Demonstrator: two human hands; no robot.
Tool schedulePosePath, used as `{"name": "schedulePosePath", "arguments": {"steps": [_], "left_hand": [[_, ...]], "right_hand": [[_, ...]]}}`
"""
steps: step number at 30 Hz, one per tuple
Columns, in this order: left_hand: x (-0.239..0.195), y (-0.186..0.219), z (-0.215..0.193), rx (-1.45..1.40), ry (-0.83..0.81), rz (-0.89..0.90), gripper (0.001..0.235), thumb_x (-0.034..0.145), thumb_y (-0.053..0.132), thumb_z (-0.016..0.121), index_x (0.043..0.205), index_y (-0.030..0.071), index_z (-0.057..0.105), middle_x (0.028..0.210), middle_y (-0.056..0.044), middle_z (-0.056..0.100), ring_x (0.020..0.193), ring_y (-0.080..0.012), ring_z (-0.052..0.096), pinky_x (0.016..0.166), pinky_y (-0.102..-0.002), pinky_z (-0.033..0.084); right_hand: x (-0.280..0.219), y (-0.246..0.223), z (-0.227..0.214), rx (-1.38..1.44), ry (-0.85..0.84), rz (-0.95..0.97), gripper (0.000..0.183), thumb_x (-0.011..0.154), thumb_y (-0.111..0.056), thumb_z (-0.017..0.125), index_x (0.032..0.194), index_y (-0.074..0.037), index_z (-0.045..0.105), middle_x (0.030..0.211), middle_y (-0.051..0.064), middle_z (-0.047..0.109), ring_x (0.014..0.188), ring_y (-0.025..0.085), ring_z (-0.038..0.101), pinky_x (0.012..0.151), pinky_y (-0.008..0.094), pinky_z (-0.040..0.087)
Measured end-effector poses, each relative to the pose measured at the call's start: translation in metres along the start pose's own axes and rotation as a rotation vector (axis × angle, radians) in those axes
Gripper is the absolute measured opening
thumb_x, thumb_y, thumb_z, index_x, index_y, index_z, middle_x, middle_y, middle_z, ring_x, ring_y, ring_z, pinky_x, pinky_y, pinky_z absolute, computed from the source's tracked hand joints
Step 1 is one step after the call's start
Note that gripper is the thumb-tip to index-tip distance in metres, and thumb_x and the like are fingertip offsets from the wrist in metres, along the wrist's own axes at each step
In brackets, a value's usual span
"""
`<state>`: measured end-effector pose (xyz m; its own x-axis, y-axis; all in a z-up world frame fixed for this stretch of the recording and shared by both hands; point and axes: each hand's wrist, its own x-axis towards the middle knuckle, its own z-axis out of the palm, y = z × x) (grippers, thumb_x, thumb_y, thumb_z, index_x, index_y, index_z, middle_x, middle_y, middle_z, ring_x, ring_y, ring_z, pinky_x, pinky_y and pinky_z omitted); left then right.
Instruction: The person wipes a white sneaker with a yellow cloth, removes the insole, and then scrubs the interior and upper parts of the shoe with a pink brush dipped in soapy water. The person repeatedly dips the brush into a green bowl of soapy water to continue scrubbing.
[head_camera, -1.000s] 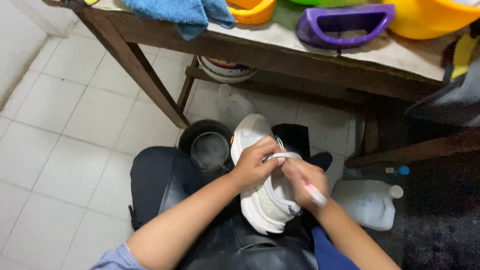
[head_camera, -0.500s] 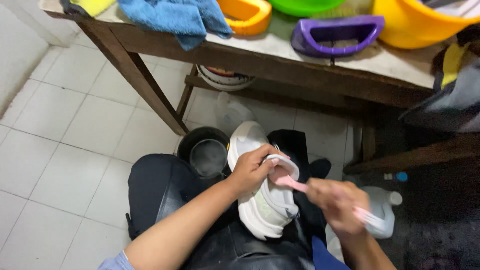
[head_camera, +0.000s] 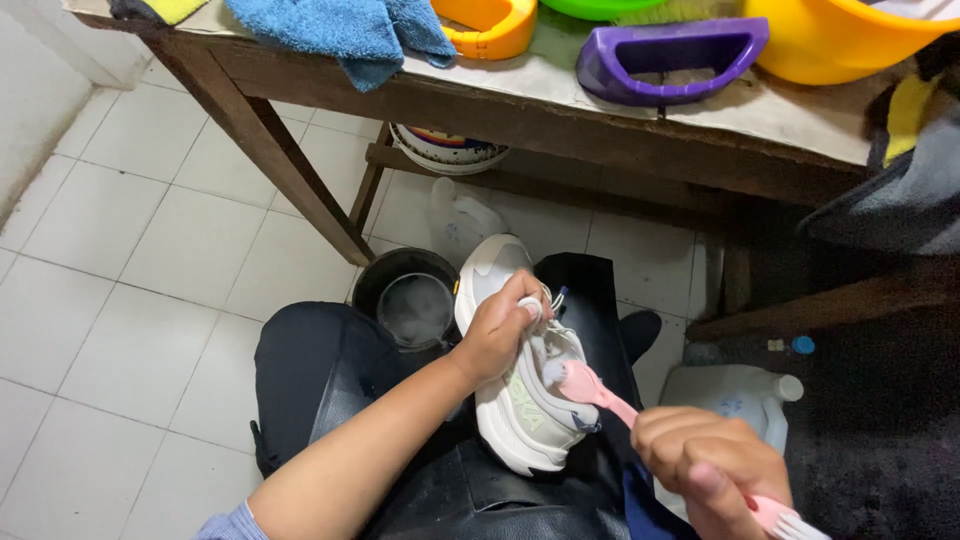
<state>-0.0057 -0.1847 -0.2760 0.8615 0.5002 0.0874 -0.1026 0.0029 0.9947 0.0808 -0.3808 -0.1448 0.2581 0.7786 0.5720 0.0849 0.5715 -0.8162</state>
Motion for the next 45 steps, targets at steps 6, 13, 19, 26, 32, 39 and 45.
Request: {"name": "schedulePosePath", "arguments": {"steps": [6, 13, 19, 26, 32, 39, 45], "left_hand": [[0.002, 0.001, 0.006, 0.232, -0.033, 0.06, 0.018, 0.081, 0.022, 0.056, 0.081, 0.017, 0.04, 0.079, 0.004, 0.046, 0.072, -0.0132, 0.04, 0.068, -0.03, 0.037], [0.002, 0.015, -0.001, 0.254, -0.124, 0.093, 0.018, 0.076, 0.013, 0.053, 0.088, 0.015, 0.04, 0.09, -0.002, 0.059, 0.083, -0.0175, 0.056, 0.077, -0.034, 0.046], [0.008, -0.001, 0.005, 0.176, -0.111, 0.02, 0.012, 0.085, 0.021, 0.055, 0.09, 0.017, 0.044, 0.082, -0.004, 0.061, 0.079, -0.0242, 0.069, 0.073, -0.034, 0.049], [0.003, 0.005, -0.004, 0.3, -0.062, 0.023, 0.023, 0.08, 0.012, 0.061, 0.088, 0.017, 0.04, 0.088, 0.002, 0.063, 0.08, -0.0164, 0.059, 0.078, -0.033, 0.046], [-0.002, 0.025, -0.005, 0.503, -0.141, -0.098, 0.05, 0.083, 0.026, 0.065, 0.127, 0.019, 0.042, 0.113, 0.0, 0.055, 0.112, -0.0225, 0.057, 0.102, -0.043, 0.033], [-0.012, 0.021, -0.013, 1.058, -0.061, -0.328, 0.068, 0.08, 0.04, 0.056, 0.139, 0.009, 0.045, 0.122, -0.022, 0.065, 0.113, -0.0412, 0.06, 0.094, -0.053, 0.046], [-0.018, -0.012, -0.001, 1.169, 0.114, 0.198, 0.028, 0.086, 0.035, 0.059, 0.076, 0.009, 0.055, 0.054, -0.01, 0.056, 0.046, -0.034, 0.053, 0.039, -0.049, 0.035]], "right_hand": [[-0.006, 0.068, -0.012, -0.316, -0.264, -0.115, 0.031, 0.098, -0.009, 0.046, 0.069, -0.001, 0.052, 0.063, 0.011, 0.049, 0.054, 0.027, 0.046, 0.057, 0.039, 0.042], [-0.013, 0.089, -0.024, -0.314, -0.415, -0.122, 0.04, 0.105, -0.018, 0.038, 0.067, -0.009, 0.033, 0.062, 0.007, 0.028, 0.053, 0.026, 0.028, 0.064, 0.04, 0.031], [-0.012, 0.113, -0.034, -0.265, -0.389, -0.018, 0.044, 0.105, -0.02, 0.037, 0.063, -0.01, 0.043, 0.061, 0.005, 0.039, 0.054, 0.023, 0.035, 0.059, 0.036, 0.037], [0.005, 0.087, -0.024, -0.195, -0.316, -0.054, 0.052, 0.108, -0.025, 0.033, 0.059, -0.009, 0.043, 0.057, 0.007, 0.044, 0.048, 0.026, 0.04, 0.054, 0.037, 0.036], [0.005, 0.072, -0.023, -0.179, 0.059, 0.094, 0.053, 0.106, -0.023, 0.037, 0.057, -0.007, 0.032, 0.05, 0.007, 0.03, 0.044, 0.021, 0.036, 0.048, 0.031, 0.032], [0.0, 0.068, -0.017, -0.212, 0.066, 0.048, 0.051, 0.107, -0.022, 0.036, 0.057, -0.008, 0.033, 0.05, 0.006, 0.031, 0.042, 0.02, 0.034, 0.048, 0.032, 0.032], [-0.026, 0.109, -0.02, -0.444, -0.142, -0.08, 0.033, 0.101, -0.011, 0.043, 0.071, 0.0, 0.052, 0.069, 0.012, 0.057, 0.062, 0.03, 0.06, 0.066, 0.039, 0.053]]}}
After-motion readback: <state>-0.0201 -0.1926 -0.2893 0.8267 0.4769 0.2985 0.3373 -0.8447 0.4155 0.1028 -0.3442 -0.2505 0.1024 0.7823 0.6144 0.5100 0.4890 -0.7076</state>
